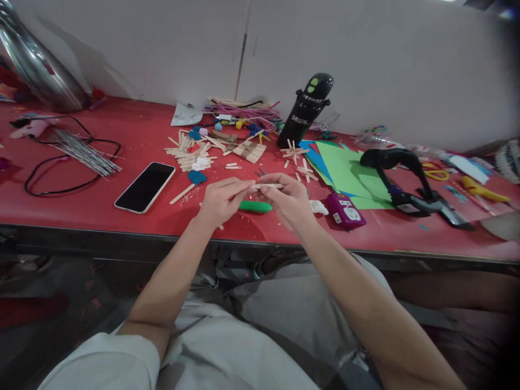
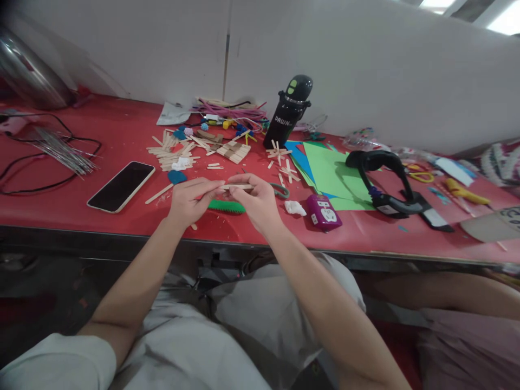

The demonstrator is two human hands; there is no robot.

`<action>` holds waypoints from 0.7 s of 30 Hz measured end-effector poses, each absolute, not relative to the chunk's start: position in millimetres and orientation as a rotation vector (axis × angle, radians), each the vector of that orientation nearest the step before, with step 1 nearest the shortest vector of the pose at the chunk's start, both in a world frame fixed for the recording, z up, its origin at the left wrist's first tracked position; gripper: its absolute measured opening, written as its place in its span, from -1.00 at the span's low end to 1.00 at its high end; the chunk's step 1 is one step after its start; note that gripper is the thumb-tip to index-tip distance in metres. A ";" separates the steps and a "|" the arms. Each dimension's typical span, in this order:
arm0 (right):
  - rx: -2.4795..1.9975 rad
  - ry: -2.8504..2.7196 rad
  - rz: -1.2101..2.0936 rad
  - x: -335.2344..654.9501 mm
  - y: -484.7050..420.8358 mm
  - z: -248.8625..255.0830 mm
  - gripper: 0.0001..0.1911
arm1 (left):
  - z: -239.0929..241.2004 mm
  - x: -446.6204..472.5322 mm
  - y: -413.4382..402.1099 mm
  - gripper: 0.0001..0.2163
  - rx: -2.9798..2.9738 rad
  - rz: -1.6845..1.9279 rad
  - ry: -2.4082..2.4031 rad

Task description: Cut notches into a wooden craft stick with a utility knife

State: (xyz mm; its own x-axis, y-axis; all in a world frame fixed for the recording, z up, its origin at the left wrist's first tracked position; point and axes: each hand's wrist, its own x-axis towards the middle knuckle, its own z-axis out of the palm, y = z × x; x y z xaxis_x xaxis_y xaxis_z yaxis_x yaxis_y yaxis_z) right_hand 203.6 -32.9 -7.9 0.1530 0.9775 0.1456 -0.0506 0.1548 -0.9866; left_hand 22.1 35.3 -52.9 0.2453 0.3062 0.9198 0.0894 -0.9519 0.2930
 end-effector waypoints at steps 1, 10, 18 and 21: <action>-1.118 -1.126 1.031 204.1 -32.8 -7.8 -0.66 | -53.3 22.3 35.5 -0.80 2.329 1.784 0.372; -1.116 -1.161 0.998 206.4 -34.8 -9.8 -0.72 | -54.0 23.5 34.5 -0.80 2.350 1.755 0.377; -1.142 -1.162 0.938 203.5 -35.9 -10.0 -0.77 | -53.7 23.6 34.9 -0.76 2.363 1.741 0.382; -1.151 -1.160 0.921 202.7 -36.3 -9.1 -0.78 | -53.6 24.1 34.8 -0.77 2.359 1.743 0.377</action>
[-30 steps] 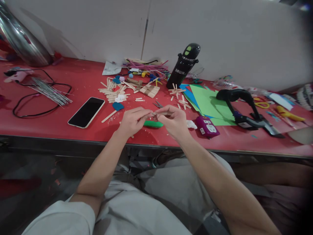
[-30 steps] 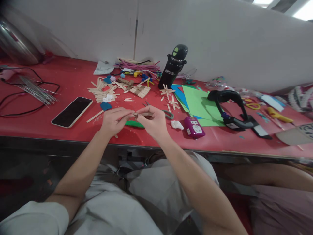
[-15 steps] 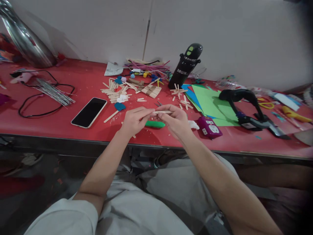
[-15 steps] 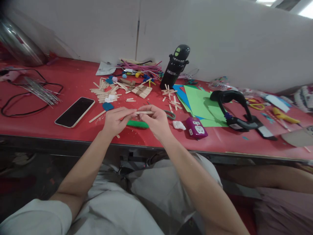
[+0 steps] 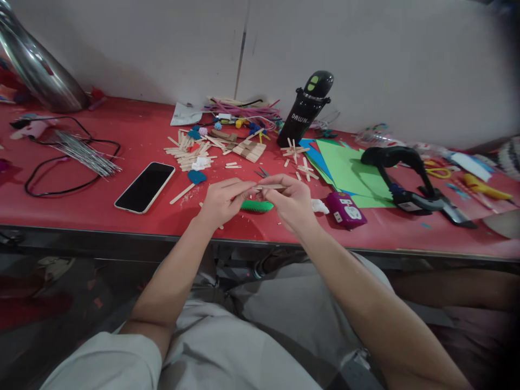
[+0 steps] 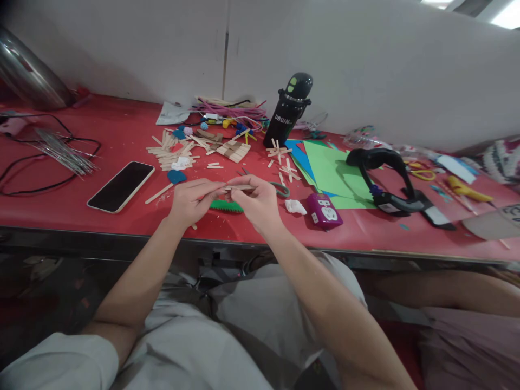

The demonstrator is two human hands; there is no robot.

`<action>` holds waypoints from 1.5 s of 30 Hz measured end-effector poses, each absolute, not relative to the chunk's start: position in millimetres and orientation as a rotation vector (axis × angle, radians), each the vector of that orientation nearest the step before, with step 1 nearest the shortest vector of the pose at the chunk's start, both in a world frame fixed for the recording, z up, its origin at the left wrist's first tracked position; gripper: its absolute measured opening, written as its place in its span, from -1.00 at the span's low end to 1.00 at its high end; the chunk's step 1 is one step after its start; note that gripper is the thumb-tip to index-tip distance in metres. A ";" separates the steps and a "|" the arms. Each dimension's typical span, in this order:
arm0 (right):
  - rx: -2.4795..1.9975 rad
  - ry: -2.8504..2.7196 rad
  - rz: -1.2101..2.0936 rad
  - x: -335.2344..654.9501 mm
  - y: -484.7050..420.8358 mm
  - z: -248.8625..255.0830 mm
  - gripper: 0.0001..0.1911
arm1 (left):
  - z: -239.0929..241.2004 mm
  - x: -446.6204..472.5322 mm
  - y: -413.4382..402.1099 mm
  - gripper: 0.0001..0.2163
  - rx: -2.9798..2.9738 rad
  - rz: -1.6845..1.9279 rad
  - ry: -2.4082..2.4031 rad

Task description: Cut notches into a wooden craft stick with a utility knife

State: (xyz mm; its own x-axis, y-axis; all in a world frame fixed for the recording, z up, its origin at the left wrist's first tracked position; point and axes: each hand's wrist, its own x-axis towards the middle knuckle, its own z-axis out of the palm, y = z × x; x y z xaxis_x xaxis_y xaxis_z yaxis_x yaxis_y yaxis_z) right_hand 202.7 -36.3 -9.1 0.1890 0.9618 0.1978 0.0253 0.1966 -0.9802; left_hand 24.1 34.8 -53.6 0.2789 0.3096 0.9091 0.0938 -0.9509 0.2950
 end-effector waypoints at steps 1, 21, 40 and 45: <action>-1.156 -1.162 0.915 202.6 -36.3 -8.9 -0.79 | -53.6 24.3 34.8 -0.77 2.358 1.742 0.377; -1.474 -1.485 0.680 266.0 -11.0 -4.1 -0.52 | -47.0 23.4 31.8 -0.56 2.134 1.651 0.660; -2.438 -1.770 0.557 304.5 -3.0 1.9 -0.79 | -44.6 23.8 32.9 -0.48 1.823 1.536 0.851; -2.451 -1.783 0.566 301.4 -2.7 1.4 -0.74 | -45.6 23.3 34.0 -0.48 1.712 1.506 0.867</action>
State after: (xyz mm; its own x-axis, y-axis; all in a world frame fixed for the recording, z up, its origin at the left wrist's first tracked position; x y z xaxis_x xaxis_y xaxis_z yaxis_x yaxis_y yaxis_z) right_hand 301.4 -2.7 1.4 0.2645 0.9292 -0.2581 0.9079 -0.3301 -0.2582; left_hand 23.3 34.0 -45.6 0.1048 0.8386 0.5346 0.0412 -0.5408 0.8401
